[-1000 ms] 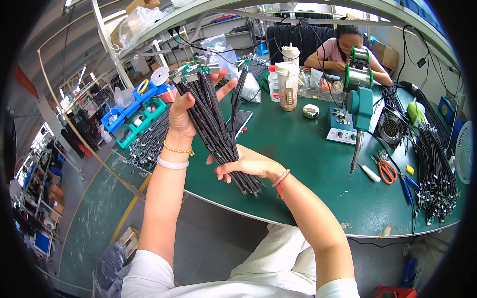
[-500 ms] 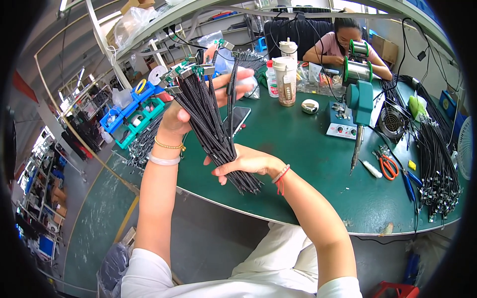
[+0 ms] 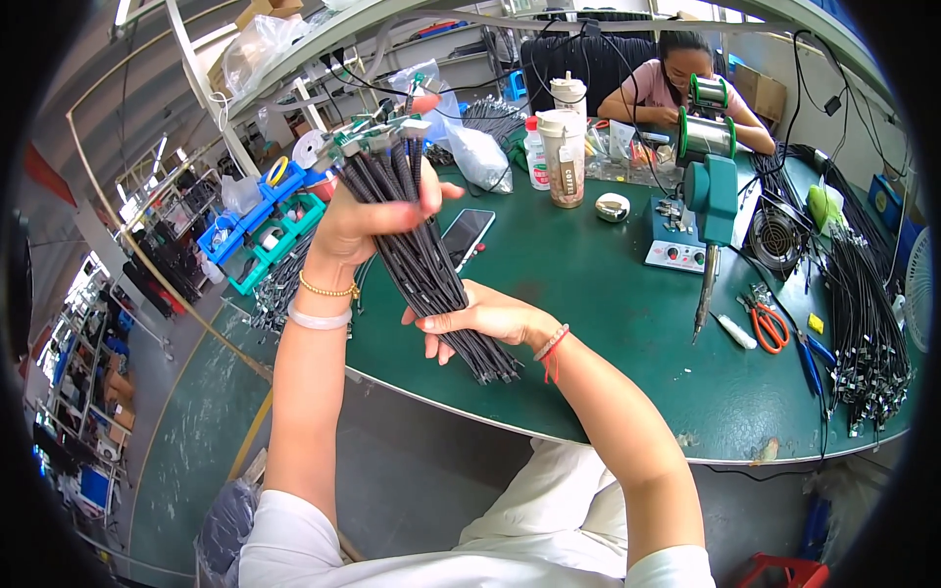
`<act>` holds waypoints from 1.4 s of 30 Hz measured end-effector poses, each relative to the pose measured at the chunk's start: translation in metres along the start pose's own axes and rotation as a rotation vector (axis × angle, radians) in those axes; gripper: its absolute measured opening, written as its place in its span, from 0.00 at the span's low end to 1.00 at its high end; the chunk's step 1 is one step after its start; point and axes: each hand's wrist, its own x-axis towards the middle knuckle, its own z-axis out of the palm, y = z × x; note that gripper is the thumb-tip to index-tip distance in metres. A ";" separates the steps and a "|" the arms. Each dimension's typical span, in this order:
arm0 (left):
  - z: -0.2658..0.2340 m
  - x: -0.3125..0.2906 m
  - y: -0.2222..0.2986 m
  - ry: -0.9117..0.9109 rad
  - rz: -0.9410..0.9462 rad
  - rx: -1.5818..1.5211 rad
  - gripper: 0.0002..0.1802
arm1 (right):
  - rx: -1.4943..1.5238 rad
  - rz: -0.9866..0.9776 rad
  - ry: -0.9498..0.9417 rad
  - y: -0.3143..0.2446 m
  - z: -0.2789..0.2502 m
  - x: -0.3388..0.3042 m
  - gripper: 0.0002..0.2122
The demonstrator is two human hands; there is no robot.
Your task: Soldering wires to small green circuit boards using a stationary soldering iron and handheld solder.
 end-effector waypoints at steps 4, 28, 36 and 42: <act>0.001 0.007 0.004 0.073 -0.031 -0.003 0.15 | -0.096 -0.185 0.160 0.004 -0.003 0.007 0.11; -0.008 0.013 -0.054 0.363 0.031 -0.364 0.38 | 0.065 -0.200 0.299 0.014 -0.031 0.001 0.13; -0.009 0.003 -0.057 0.497 0.133 -0.565 0.52 | 0.054 -0.221 0.327 0.022 -0.036 0.004 0.14; -0.007 -0.022 -0.066 0.356 0.109 -0.012 0.50 | 0.066 -0.171 0.314 0.023 -0.040 0.010 0.14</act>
